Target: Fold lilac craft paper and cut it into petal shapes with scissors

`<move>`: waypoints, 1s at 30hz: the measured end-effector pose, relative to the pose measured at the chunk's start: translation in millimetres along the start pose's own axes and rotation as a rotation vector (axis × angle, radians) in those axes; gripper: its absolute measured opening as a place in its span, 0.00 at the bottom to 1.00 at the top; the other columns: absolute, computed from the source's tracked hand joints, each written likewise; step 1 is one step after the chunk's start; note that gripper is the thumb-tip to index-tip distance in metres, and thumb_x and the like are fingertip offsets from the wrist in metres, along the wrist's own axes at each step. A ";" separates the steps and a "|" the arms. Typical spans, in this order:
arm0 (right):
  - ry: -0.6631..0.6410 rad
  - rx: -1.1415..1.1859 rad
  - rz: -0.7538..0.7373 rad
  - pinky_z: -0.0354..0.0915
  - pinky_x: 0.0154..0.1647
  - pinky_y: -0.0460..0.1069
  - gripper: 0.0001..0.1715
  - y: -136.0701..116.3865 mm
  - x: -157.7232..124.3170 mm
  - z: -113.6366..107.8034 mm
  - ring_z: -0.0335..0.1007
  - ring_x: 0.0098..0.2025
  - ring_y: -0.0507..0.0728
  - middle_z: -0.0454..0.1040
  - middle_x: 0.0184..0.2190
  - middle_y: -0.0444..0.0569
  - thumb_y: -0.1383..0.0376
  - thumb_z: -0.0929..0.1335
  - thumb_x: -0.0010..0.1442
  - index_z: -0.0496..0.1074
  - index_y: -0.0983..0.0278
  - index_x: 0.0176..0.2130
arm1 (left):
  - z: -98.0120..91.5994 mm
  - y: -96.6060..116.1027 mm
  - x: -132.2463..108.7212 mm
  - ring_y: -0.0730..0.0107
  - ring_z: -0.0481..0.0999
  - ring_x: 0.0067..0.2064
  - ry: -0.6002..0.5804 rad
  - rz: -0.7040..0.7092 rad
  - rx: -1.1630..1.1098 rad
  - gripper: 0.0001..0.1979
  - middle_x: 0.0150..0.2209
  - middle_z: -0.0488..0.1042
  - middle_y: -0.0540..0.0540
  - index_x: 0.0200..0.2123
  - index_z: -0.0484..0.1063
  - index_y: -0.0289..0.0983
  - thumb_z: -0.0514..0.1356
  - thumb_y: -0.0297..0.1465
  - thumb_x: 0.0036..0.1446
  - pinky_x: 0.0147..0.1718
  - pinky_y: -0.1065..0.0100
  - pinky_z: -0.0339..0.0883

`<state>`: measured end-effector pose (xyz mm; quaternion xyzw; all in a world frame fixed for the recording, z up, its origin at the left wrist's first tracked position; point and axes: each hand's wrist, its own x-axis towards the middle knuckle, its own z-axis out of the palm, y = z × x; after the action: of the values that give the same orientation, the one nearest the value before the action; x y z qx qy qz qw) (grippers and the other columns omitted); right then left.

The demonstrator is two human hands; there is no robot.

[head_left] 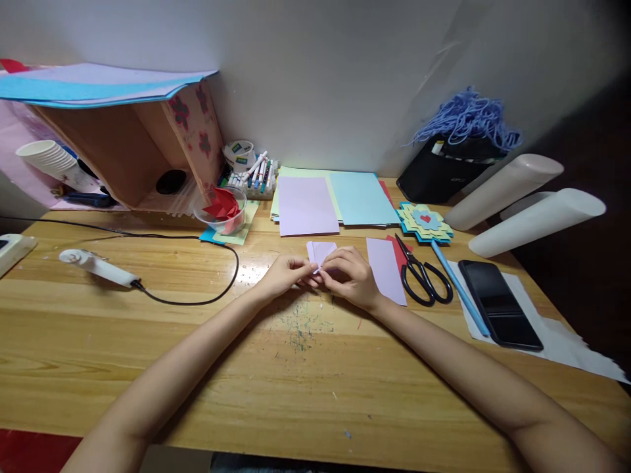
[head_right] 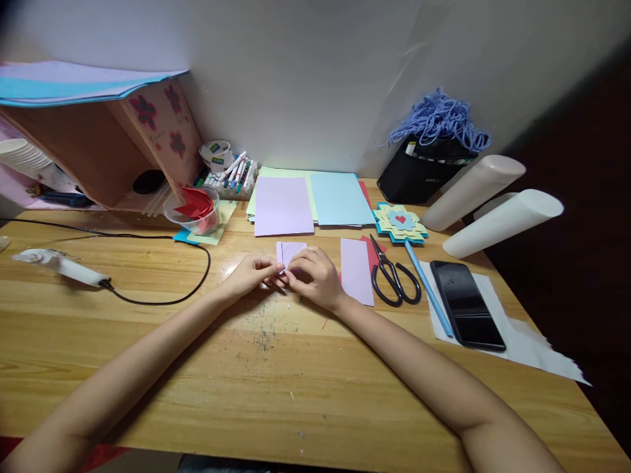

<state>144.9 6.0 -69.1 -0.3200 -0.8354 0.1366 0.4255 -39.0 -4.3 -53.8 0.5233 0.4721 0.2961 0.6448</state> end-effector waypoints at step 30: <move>0.031 0.278 0.477 0.60 0.52 0.57 0.09 6.6 0.3 8.7 0.63 0.49 0.58 0.65 0.42 0.50 0.62 0.73 0.46 0.70 0.63 0.25 | 1.4 -8.9 2.7 0.67 0.77 0.31 0.022 0.057 -0.029 0.18 0.32 0.78 0.38 0.30 0.75 0.30 0.62 0.43 0.47 0.32 0.69 0.68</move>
<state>140.6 11.5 -77.5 -0.4484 -0.7030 0.3412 0.4340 -37.7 -5.0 -63.1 0.5240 0.4595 0.3269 0.6383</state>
